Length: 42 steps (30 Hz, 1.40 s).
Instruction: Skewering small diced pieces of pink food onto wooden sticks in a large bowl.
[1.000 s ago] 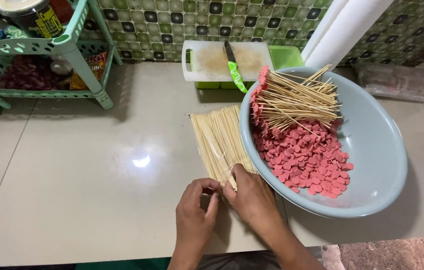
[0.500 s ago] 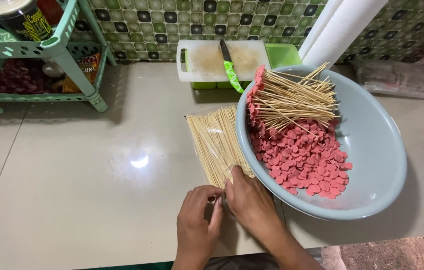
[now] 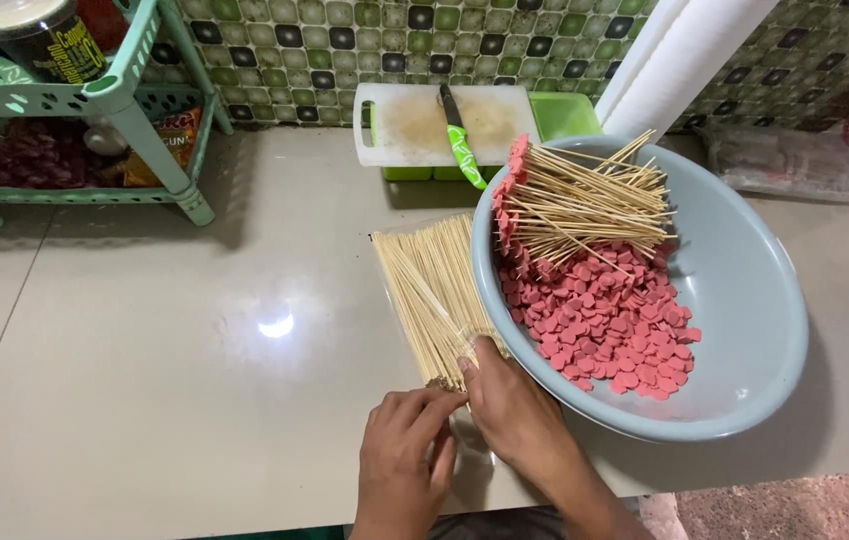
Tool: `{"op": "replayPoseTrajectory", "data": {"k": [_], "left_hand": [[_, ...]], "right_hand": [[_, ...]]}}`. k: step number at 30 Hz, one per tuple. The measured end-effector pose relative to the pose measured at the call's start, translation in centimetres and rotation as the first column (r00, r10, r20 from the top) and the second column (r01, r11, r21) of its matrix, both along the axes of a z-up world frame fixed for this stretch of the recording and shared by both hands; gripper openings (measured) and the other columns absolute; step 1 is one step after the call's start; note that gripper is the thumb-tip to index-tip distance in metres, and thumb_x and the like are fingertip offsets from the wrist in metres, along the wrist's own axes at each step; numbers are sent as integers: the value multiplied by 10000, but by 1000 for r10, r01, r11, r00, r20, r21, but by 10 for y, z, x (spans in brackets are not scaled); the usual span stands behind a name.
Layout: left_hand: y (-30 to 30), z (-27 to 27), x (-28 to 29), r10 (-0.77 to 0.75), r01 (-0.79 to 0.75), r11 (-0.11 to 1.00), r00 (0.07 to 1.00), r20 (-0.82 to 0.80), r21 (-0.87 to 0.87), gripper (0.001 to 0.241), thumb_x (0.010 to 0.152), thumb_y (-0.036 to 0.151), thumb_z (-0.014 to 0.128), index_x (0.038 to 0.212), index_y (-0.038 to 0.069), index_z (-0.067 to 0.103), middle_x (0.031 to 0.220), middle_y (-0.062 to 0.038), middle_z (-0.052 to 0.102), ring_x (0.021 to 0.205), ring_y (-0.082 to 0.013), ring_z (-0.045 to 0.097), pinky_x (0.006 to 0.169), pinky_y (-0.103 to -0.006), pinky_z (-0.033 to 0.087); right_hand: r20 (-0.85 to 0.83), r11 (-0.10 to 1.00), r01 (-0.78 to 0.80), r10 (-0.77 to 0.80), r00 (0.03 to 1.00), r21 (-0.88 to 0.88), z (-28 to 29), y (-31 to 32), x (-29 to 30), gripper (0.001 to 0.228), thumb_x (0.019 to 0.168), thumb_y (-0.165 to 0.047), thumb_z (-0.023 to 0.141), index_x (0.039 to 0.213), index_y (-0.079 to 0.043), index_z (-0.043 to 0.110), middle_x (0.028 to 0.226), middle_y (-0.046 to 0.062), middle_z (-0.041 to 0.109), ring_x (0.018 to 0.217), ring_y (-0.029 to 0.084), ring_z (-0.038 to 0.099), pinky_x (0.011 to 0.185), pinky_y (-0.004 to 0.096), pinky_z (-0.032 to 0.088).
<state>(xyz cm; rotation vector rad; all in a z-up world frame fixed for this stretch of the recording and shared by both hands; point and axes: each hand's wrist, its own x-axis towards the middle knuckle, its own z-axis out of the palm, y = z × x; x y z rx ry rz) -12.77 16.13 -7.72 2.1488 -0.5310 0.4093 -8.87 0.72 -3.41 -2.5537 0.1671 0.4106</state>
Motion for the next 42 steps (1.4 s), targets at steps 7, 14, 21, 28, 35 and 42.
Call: {"op": "replayPoseTrajectory", "data": {"k": [7, 14, 21, 28, 35, 42], "left_hand": [[-2, -12, -5, -120, 120, 982, 993, -9, 145, 498, 683, -36, 607, 1149, 122, 683, 1101, -42, 658, 922, -302, 549, 744, -431, 445], [-12, -23, -9, -102, 96, 953, 995, 6, 286, 632, 632, 40, 635, 1258, 125, 660, 1226, -19, 650, 1003, -305, 540, 829, -445, 410], [-21, -24, -13, -16, 38, 956, 997, -77, 289, 696, 681, 74, 623, 1374, 132, 602, 1255, -26, 635, 995, -318, 552, 849, -461, 418], [-30, -35, -16, 28, 1, 950, 996, -89, 312, 730, 636, 107, 681, 1360, 138, 589, 1316, -32, 594, 1053, -316, 541, 893, -473, 417], [-27, -35, -18, 59, -20, 946, 992, -111, 322, 703, 714, 113, 637, 1408, 173, 544, 1342, -11, 579, 1046, -294, 540, 916, -454, 414], [-17, -29, -10, -44, 104, 974, 957, -286, 200, 829, 694, -23, 644, 1485, 171, 485, 1354, -56, 571, 1035, -326, 524, 801, -486, 471]], "right_hand": [[-64, 991, -47, 39, 997, -127, 8, 4, 2, 314, 1075, -340, 421, 1281, -104, 428, 729, 182, 657, 629, 399, 634, 561, 531, 415], [55, 985, -101, 109, 992, -142, 0, 1, 1, 243, 1082, -325, 405, 1143, -92, 438, 715, 184, 643, 589, 411, 593, 532, 535, 392], [65, 981, -155, 163, 984, -118, -3, -1, -15, 312, 1067, -217, 391, 1313, -28, 414, 695, 138, 635, 551, 345, 595, 494, 508, 435], [184, 960, -167, 210, 960, -224, -14, -5, -24, 148, 1059, -228, 422, 1050, -84, 455, 862, 203, 684, 716, 498, 649, 578, 613, 458], [-5, 989, -123, 123, 992, -80, 4, -21, -42, 197, 1050, -296, 418, 1120, -114, 443, 811, 237, 677, 735, 497, 610, 647, 593, 404], [-182, 934, 133, -75, 980, 331, 30, -35, -64, 255, 1058, -391, 427, 1013, -161, 530, 957, 55, 707, 882, 157, 610, 871, 301, 481]]}}
